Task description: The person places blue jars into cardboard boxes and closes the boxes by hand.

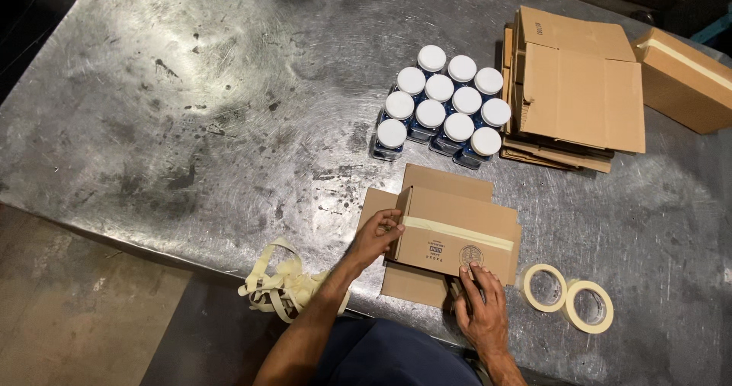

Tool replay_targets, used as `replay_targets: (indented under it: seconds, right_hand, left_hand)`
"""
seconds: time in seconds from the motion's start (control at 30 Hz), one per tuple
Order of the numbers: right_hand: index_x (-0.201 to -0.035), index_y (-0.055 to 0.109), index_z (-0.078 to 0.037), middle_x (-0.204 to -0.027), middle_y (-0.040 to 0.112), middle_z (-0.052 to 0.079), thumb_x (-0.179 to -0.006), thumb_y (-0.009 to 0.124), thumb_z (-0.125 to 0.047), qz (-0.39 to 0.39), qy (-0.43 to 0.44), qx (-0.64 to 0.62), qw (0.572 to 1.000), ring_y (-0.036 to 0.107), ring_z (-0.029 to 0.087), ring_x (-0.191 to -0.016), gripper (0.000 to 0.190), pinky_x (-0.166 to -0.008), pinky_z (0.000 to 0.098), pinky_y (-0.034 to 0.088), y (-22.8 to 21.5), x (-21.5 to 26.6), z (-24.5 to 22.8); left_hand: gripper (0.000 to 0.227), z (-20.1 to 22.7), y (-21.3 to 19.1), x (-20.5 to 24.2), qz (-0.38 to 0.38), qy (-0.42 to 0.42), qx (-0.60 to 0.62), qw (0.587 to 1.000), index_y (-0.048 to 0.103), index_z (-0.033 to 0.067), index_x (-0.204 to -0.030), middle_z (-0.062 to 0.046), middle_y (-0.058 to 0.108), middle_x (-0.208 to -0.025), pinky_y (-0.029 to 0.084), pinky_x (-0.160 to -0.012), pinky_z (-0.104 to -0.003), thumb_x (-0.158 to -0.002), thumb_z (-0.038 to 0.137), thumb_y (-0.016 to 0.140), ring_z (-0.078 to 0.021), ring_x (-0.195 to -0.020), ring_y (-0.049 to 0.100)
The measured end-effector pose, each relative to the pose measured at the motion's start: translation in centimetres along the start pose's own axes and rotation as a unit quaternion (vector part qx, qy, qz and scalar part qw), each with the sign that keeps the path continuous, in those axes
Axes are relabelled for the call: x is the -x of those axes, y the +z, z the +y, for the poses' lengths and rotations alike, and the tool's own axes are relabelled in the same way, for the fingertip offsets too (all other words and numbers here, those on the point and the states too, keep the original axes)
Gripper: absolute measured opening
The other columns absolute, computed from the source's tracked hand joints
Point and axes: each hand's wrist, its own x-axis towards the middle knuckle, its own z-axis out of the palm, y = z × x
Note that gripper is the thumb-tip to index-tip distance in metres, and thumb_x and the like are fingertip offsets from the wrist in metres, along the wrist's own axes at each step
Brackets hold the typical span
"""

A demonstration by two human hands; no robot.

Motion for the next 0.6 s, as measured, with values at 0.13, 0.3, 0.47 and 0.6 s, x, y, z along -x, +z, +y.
replay_targets:
  seconds: [0.13,0.3,0.47,0.6]
  right_hand:
    - [-0.163,0.055,-0.015,-0.168,0.054,0.011,-0.098,0.07,-0.013,0.003,0.003,-0.002,1.0,0.055,0.036,-0.15,0.067,-0.131,0.0547,0.044,0.3,0.3,0.2]
    - [-0.16,0.059,-0.016,-0.168,0.055,0.011,-0.095,0.071,-0.01,0.015,0.007,-0.01,1.0,0.056,0.037,-0.149,0.066,-0.13,0.0542,0.045,0.4,0.2,0.0]
    - [-0.163,0.056,-0.017,-0.168,0.055,0.01,-0.096,0.071,-0.015,0.009,0.012,-0.002,1.0,0.053,0.034,-0.153,0.069,-0.132,0.0541,0.042,0.7,0.6,0.2]
    - [-0.161,0.058,-0.018,-0.166,0.057,0.009,-0.096,0.07,-0.012,0.015,0.017,0.0,1.0,0.056,0.035,-0.15,0.066,-0.13,0.0538,0.044,0.4,0.2,-0.3]
  left_hand:
    - [0.046,-1.6,-0.2,-1.4,-0.014,-0.024,0.053,0.998,0.07,0.0255,-0.138,-0.001,0.065,-0.121,0.061,-0.078,-0.035,-0.095,0.04,0.078,-0.0172,-0.109,0.066]
    - [0.039,-2.8,0.1,-2.3,-0.019,-0.024,0.06,0.998,0.071,0.0262,-0.131,0.0,0.065,-0.118,0.059,-0.077,-0.034,-0.095,0.04,0.079,-0.0163,-0.107,0.068]
    - [0.022,-4.8,0.1,-2.9,-0.025,-0.001,0.051,0.998,0.072,0.0227,-0.105,0.0,0.075,-0.12,0.063,-0.083,-0.037,-0.099,0.043,0.078,-0.0162,-0.109,0.07]
    - [0.056,-3.1,-0.2,-2.4,-0.036,-0.036,0.06,0.997,0.063,0.0225,-0.145,-0.003,0.064,-0.118,0.062,-0.083,-0.038,-0.095,0.045,0.076,-0.021,-0.12,0.066]
